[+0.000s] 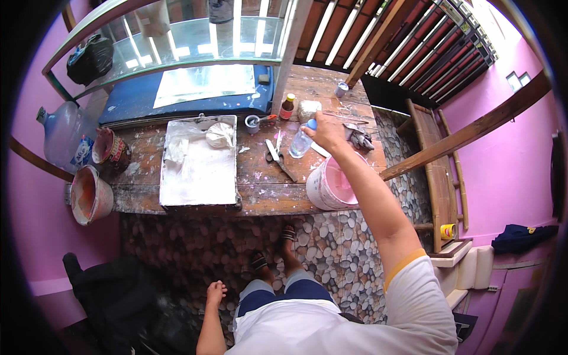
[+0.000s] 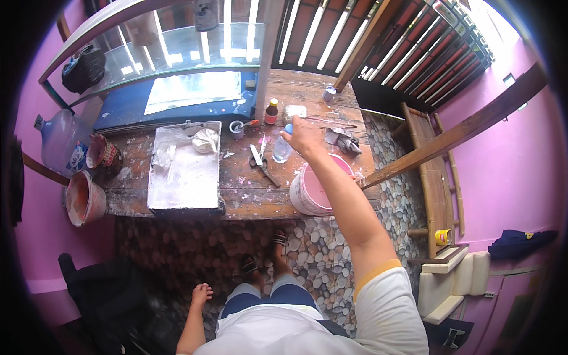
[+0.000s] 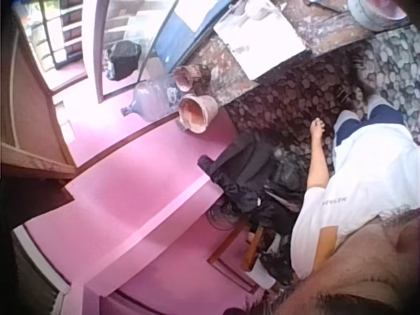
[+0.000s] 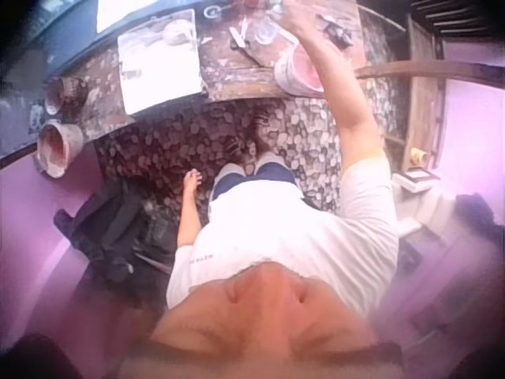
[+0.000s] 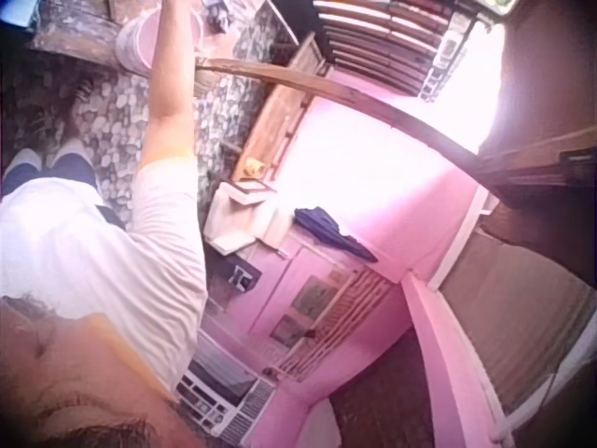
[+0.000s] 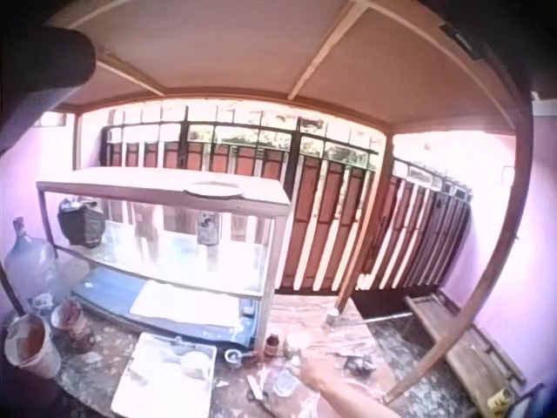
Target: The person mixes pink and white paint in a bucket, cleans a brush in another container, and adds water from a bottle to the paint bucket.
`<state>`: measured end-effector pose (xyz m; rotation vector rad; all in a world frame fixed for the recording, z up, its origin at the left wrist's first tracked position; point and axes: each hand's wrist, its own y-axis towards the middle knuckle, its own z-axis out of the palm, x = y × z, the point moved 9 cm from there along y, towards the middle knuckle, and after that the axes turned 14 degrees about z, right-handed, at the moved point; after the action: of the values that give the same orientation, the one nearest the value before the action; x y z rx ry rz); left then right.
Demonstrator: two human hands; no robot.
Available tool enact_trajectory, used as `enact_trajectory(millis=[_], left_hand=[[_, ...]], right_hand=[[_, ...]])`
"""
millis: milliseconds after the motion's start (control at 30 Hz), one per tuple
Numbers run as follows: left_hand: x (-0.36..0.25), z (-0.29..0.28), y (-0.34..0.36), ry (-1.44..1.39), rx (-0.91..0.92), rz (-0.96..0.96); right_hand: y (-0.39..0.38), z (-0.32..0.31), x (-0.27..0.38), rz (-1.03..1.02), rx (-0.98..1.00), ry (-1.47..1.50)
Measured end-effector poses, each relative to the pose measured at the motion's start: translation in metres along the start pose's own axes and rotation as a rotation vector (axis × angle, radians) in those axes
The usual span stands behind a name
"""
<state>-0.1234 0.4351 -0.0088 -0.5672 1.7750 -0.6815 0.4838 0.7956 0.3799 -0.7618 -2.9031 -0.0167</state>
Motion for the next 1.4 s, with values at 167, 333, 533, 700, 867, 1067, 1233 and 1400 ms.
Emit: enact_trajectory(millis=[167, 333, 533, 700, 867, 1067, 1233, 1400], left_hand=[[-0.014, 0.033, -0.013, 0.210, 0.122, 0.013], [-0.046, 0.053, -0.019, 0.265, 0.149, 0.032], [-0.212, 0.155, -0.012, 0.201, 0.269, 0.371], [-0.408, 0.292, -0.036, -0.013, 0.533, 0.555], [-0.477, 0.361, -0.064, -0.179, 0.555, 0.662], [-0.461, 0.358, -0.077, -0.251, 0.545, 0.586], [-0.479, 0.295, -0.092, -0.030, 0.481, 0.746], [-0.466, 0.226, -0.070, -0.163, 0.481, 0.664]], right_hand=[[0.003, 0.012, -0.015, 0.006, 0.117, 0.112], [-0.017, -0.024, -0.058, -0.041, 0.072, 0.342], [-0.076, -0.039, -0.192, 0.183, 0.057, 0.153], [-0.085, -0.009, -0.230, 0.326, 0.356, 0.281], [-0.083, 0.016, -0.233, 0.289, 0.334, 0.484], [-0.098, 0.007, -0.216, 0.254, 0.314, 0.445], [-0.128, -0.005, -0.178, 0.317, 0.384, 0.557], [-0.150, 0.009, -0.111, 0.264, 0.411, 0.619]])
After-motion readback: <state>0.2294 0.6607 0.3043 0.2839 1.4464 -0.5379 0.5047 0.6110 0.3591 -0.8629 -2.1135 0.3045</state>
